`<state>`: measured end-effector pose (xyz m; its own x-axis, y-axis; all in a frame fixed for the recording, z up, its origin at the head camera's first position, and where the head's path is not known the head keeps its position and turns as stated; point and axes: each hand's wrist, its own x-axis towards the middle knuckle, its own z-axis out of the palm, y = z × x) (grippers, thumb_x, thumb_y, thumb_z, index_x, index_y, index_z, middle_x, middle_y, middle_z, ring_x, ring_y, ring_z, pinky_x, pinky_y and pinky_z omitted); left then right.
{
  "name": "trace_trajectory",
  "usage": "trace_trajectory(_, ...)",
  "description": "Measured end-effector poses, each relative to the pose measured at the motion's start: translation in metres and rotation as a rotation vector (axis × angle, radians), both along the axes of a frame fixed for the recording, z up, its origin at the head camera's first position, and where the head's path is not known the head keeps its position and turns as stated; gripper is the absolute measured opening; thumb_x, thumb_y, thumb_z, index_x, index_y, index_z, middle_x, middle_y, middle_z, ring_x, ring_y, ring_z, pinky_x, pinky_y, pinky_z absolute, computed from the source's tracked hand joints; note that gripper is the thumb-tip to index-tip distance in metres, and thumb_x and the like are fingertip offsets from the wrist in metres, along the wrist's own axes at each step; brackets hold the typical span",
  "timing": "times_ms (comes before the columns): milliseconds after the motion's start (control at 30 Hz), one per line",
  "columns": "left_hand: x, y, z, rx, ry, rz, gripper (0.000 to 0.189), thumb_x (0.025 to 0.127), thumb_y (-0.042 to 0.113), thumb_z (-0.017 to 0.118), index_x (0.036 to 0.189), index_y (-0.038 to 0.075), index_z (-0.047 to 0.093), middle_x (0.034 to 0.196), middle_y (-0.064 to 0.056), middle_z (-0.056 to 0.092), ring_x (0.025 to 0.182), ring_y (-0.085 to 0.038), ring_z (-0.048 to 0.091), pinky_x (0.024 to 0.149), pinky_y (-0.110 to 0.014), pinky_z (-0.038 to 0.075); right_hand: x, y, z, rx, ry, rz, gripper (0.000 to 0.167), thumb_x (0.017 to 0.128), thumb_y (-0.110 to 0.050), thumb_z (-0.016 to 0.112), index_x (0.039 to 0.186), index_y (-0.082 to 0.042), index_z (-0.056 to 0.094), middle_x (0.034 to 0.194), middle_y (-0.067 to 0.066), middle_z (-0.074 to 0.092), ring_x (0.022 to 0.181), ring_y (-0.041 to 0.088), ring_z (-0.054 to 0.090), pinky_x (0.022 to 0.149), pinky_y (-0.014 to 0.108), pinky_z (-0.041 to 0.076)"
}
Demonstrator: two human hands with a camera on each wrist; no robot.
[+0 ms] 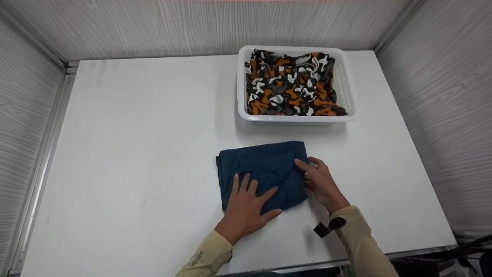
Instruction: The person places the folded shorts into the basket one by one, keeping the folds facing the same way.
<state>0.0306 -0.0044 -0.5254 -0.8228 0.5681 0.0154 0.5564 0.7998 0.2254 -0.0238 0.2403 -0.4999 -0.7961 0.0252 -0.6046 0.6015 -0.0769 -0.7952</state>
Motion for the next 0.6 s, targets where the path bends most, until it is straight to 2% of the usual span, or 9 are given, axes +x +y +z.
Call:
trace_trajectory(67,-0.001,0.003,-0.002,0.001,0.003,-0.005,0.069,0.096,0.077,0.034,0.149,0.038,0.052,0.141,-0.023,0.052,0.143,-0.047,0.034,0.116,-0.068,0.014,0.002,0.001,0.0,-0.114,0.001,-0.052,0.079,0.092,-0.041,0.075,0.148,-0.004,0.033,0.119,0.01,0.051,0.087,0.016,0.052,0.077,0.028,0.047)
trace_trajectory(133,-0.002,0.004,-0.002,0.012,0.001,-0.01,0.069,0.095,0.078,0.036,0.147,0.037,0.055,0.142,-0.024,0.051,0.144,-0.048,0.032,0.116,-0.069,0.014,0.003,0.0,-0.001,-0.211,0.005,-0.071,0.061,0.09,-0.038,0.078,0.127,-0.002,0.046,0.095,0.004,0.049,0.074,0.014,0.048,0.067,0.025,0.045)
trace_trajectory(200,-0.003,0.003,-0.002,0.025,-0.003,-0.017,0.068,0.094,0.077,0.038,0.145,0.036,0.058,0.142,-0.025,0.051,0.144,-0.048,0.031,0.115,-0.069,0.014,0.003,-0.002,-0.002,-0.254,0.011,-0.044,0.054,0.09,-0.038,0.079,0.117,-0.002,0.05,0.09,0.003,0.05,0.073,0.014,0.049,0.066,0.025,0.045)
trace_trajectory(233,-0.004,0.003,-0.002,0.03,-0.01,-0.023,0.068,0.094,0.077,0.039,0.144,0.036,0.058,0.142,-0.025,0.051,0.145,-0.048,0.03,0.115,-0.069,0.014,0.002,-0.003,-0.003,-0.245,0.016,-0.023,0.052,0.089,-0.038,0.079,0.115,-0.002,0.051,0.095,0.003,0.053,0.079,0.013,0.053,0.07,0.025,0.048)
trace_trajectory(300,-0.007,0.002,-0.002,0.033,-0.036,-0.042,0.067,0.095,0.077,0.038,0.144,0.036,0.059,0.143,-0.025,0.049,0.146,-0.048,0.028,0.116,-0.069,0.012,0.003,-0.007,-0.005,-0.145,0.039,0.042,0.061,0.088,-0.039,0.08,0.128,-0.003,0.053,0.114,0.006,0.058,0.097,0.015,0.059,0.083,0.028,0.051)
trace_trajectory(367,-0.01,0.0,-0.001,0.061,-0.083,-0.062,0.065,0.097,0.074,0.039,0.143,0.034,0.06,0.142,-0.024,0.049,0.147,-0.048,0.025,0.117,-0.067,0.011,0.003,-0.011,-0.007,-0.005,0.083,0.1,0.071,0.087,-0.036,0.082,0.14,-0.003,0.049,0.132,0.011,0.055,0.117,0.02,0.056,0.099,0.034,0.047)
trace_trajectory(467,-0.017,-0.006,0.002,0.207,-0.171,-0.057,0.054,0.101,0.063,0.045,0.14,0.029,0.063,0.14,-0.019,0.05,0.147,-0.046,0.026,0.119,-0.063,0.014,0.005,-0.015,-0.012,0.217,0.166,0.141,0.071,0.085,-0.022,0.083,0.143,-0.002,0.048,0.142,0.014,0.052,0.132,0.026,0.047,0.113,0.042,0.035)
trace_trajectory(533,-0.021,-0.014,0.006,0.344,-0.207,-0.002,0.047,0.103,0.052,0.052,0.14,0.025,0.062,0.141,-0.016,0.05,0.145,-0.042,0.033,0.118,-0.058,0.022,0.005,-0.016,-0.014,0.312,0.227,0.153,0.068,0.084,-0.012,0.08,0.144,-0.001,0.048,0.144,0.015,0.051,0.135,0.027,0.043,0.117,0.045,0.029)
trace_trajectory(600,-0.025,-0.023,0.01,0.478,-0.204,0.108,0.044,0.102,0.043,0.059,0.141,0.023,0.061,0.143,-0.016,0.048,0.141,-0.039,0.038,0.115,-0.056,0.029,0.005,-0.016,-0.015,0.365,0.286,0.164,0.067,0.085,-0.006,0.076,0.146,-0.001,0.047,0.146,0.016,0.05,0.138,0.028,0.04,0.118,0.047,0.025)
